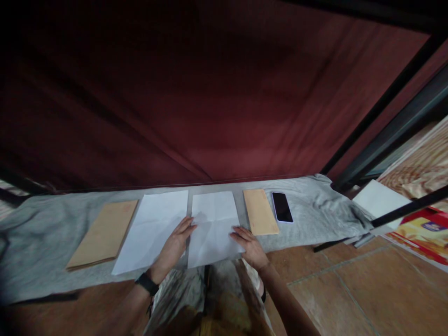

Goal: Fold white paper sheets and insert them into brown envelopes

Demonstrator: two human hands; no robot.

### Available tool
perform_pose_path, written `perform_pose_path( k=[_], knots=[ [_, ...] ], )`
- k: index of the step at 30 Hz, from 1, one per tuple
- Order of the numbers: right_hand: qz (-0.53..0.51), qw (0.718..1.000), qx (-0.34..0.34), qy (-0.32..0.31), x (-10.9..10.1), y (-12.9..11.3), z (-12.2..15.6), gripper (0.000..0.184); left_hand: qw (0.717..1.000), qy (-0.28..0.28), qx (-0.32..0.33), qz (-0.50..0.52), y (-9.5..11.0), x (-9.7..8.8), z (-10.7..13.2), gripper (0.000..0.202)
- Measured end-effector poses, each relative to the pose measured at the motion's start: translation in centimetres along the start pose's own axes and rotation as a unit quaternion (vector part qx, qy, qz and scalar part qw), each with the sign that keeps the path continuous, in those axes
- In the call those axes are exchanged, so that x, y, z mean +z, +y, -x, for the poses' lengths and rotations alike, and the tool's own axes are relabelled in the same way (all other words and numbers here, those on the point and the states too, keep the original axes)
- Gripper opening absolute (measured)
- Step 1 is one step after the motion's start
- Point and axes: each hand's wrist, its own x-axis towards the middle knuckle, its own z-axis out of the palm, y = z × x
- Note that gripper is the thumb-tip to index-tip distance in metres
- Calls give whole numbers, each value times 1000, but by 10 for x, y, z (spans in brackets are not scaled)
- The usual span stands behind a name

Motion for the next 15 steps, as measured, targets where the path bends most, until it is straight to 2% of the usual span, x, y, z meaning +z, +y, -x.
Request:
perform_pose_path(
  k=[3, 6, 8, 11, 15],
  knots=[
    [-5, 1000, -6, 7, 1, 0, -2, 52, 999, 7, 31, -37, 25, 6, -4, 55],
    [2, 1000, -8, 9, 1, -3, -3, 52, 993, -36, 88, -68, 54, 30, -7, 46],
    [12, 1000, -6, 10, 0, -5, -2, 52, 988, -62, 101, -98, 65, 48, -6, 49],
    [25, 1000, -15, 10, -1, -8, 2, 54, 984, -68, 87, -137, 66, 68, -2, 53],
    [35, 998, -44, 5, -1, -8, 10, 57, 982, -42, 87, -163, 55, 69, 11, 51]
  ],
)
